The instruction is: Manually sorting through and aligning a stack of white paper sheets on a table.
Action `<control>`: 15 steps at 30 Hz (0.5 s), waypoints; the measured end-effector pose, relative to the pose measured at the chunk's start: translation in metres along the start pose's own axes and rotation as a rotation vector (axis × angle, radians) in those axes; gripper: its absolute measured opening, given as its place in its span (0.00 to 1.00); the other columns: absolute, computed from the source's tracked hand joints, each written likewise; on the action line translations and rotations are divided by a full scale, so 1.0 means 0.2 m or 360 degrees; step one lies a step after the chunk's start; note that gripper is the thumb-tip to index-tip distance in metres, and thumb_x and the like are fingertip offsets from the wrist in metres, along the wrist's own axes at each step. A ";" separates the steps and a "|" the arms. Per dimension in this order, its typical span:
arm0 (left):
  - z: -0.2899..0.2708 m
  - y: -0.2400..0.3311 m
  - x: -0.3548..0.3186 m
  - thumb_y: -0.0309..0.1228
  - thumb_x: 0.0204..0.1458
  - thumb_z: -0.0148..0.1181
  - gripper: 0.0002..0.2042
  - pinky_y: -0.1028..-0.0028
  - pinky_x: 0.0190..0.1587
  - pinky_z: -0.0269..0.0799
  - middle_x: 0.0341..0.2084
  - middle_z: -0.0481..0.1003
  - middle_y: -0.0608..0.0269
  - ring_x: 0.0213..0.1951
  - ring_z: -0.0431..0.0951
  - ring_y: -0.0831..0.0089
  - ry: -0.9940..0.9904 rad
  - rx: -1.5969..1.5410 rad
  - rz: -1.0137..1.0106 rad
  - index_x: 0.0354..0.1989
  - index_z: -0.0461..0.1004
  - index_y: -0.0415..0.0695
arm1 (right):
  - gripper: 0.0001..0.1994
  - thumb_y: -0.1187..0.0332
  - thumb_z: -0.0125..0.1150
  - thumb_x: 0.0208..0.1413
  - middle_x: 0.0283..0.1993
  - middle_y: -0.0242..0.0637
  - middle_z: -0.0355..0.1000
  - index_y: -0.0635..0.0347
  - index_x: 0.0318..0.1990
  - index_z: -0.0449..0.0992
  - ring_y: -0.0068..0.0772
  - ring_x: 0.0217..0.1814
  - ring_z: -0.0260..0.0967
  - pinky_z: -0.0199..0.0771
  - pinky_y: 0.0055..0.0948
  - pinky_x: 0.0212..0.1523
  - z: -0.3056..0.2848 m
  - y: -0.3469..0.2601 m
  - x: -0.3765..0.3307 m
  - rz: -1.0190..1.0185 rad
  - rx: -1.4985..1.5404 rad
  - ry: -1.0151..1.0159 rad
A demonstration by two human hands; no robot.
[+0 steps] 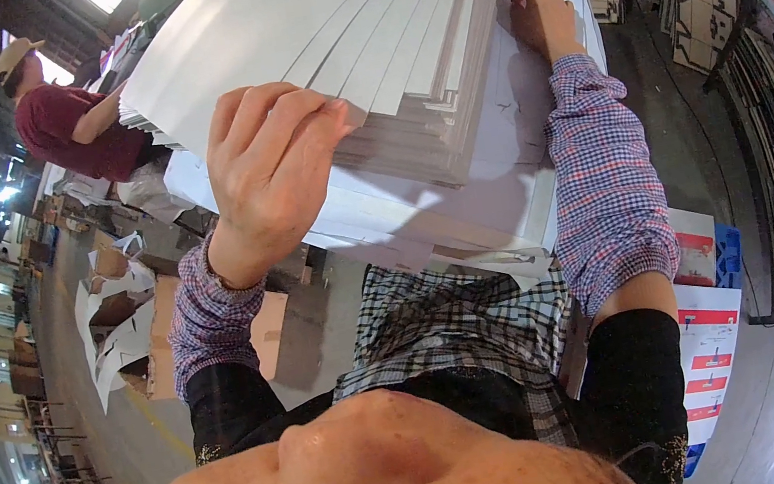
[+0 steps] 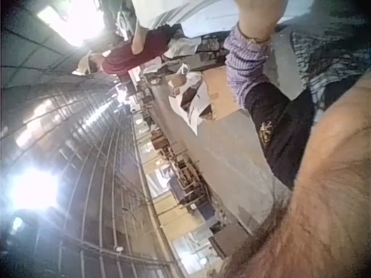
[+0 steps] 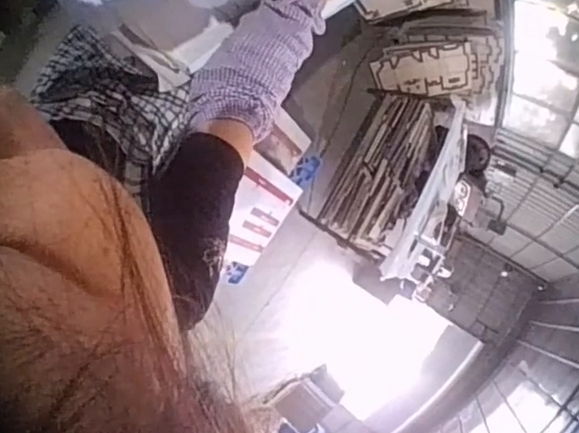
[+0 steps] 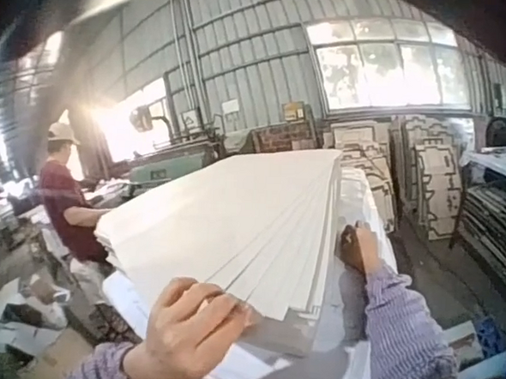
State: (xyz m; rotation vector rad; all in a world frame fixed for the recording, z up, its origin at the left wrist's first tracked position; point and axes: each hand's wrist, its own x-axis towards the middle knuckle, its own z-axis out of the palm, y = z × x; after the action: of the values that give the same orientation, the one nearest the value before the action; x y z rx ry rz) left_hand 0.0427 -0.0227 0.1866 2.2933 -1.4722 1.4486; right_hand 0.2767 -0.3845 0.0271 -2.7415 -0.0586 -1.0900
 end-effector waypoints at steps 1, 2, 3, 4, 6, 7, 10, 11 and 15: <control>-0.01 0.01 0.00 0.23 0.41 0.71 0.10 0.66 0.40 0.70 0.33 0.77 0.63 0.39 0.78 0.64 -0.0011 0.0003 -0.0004 0.33 0.79 0.37 | 0.10 0.63 0.57 0.62 0.45 0.47 0.73 0.51 0.46 0.80 0.55 0.51 0.73 0.77 0.53 0.46 -0.01 -0.03 0.01 0.0011 0.0014 -0.0026; -0.03 0.02 0.01 0.23 0.41 0.71 0.11 0.66 0.40 0.71 0.33 0.77 0.62 0.38 0.78 0.63 -0.0088 -0.0011 -0.0045 0.35 0.79 0.37 | 0.10 0.63 0.57 0.62 0.46 0.46 0.73 0.51 0.46 0.80 0.55 0.51 0.73 0.77 0.54 0.46 -0.02 -0.07 0.01 0.0022 0.0028 -0.0052; -0.04 0.04 0.03 0.23 0.41 0.72 0.12 0.65 0.40 0.71 0.33 0.76 0.61 0.38 0.78 0.62 -0.0153 -0.0029 -0.0080 0.36 0.79 0.38 | 0.10 0.63 0.57 0.62 0.46 0.46 0.73 0.51 0.46 0.80 0.55 0.51 0.73 0.77 0.54 0.46 -0.02 -0.06 0.01 0.0025 0.0025 -0.0050; -0.04 0.04 0.04 0.23 0.41 0.72 0.12 0.65 0.40 0.71 0.33 0.76 0.61 0.38 0.78 0.62 -0.0150 -0.0032 -0.0077 0.36 0.79 0.38 | 0.10 0.63 0.57 0.62 0.46 0.47 0.73 0.51 0.46 0.80 0.55 0.51 0.73 0.77 0.54 0.46 -0.02 -0.05 0.01 0.0024 0.0010 -0.0030; -0.04 0.06 0.06 0.23 0.42 0.71 0.14 0.65 0.39 0.72 0.34 0.76 0.60 0.38 0.77 0.61 -0.0218 -0.0064 -0.0071 0.39 0.79 0.38 | 0.10 0.63 0.57 0.62 0.46 0.47 0.73 0.51 0.46 0.80 0.56 0.50 0.73 0.77 0.54 0.46 -0.02 -0.04 0.00 0.0023 -0.0008 -0.0009; -0.04 0.07 0.06 0.23 0.42 0.71 0.14 0.65 0.39 0.72 0.34 0.76 0.60 0.38 0.77 0.61 -0.0215 -0.0065 -0.0071 0.39 0.79 0.38 | 0.10 0.63 0.57 0.63 0.45 0.47 0.73 0.51 0.46 0.80 0.56 0.50 0.73 0.77 0.54 0.45 -0.02 -0.04 0.00 0.0019 -0.0009 -0.0018; -0.02 0.08 0.07 0.23 0.42 0.71 0.14 0.65 0.39 0.72 0.35 0.76 0.61 0.38 0.77 0.62 -0.0256 -0.0082 -0.0111 0.40 0.79 0.39 | 0.10 0.63 0.56 0.63 0.45 0.48 0.73 0.52 0.46 0.80 0.57 0.50 0.73 0.76 0.55 0.45 -0.01 -0.05 0.00 0.0019 0.0015 -0.0036; -0.01 0.08 0.07 0.23 0.43 0.70 0.15 0.65 0.39 0.72 0.35 0.76 0.61 0.38 0.77 0.62 -0.0266 -0.0053 -0.0106 0.41 0.79 0.39 | 0.10 0.63 0.56 0.63 0.45 0.48 0.73 0.52 0.46 0.80 0.57 0.50 0.73 0.76 0.55 0.45 -0.01 -0.06 0.00 0.0023 0.0045 -0.0050; -0.01 0.09 0.08 0.21 0.44 0.67 0.14 0.66 0.39 0.73 0.35 0.76 0.61 0.37 0.77 0.64 -0.0270 -0.0003 -0.0093 0.43 0.80 0.39 | 0.10 0.62 0.56 0.63 0.45 0.48 0.73 0.52 0.47 0.80 0.57 0.51 0.72 0.76 0.55 0.46 0.00 -0.01 0.01 0.0021 0.0026 -0.0044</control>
State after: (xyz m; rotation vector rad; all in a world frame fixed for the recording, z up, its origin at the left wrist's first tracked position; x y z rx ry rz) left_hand 0.0297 -0.0424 0.1930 2.4901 -1.4308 1.2655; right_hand 0.2778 -0.3821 0.0277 -2.7386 -0.0534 -1.0440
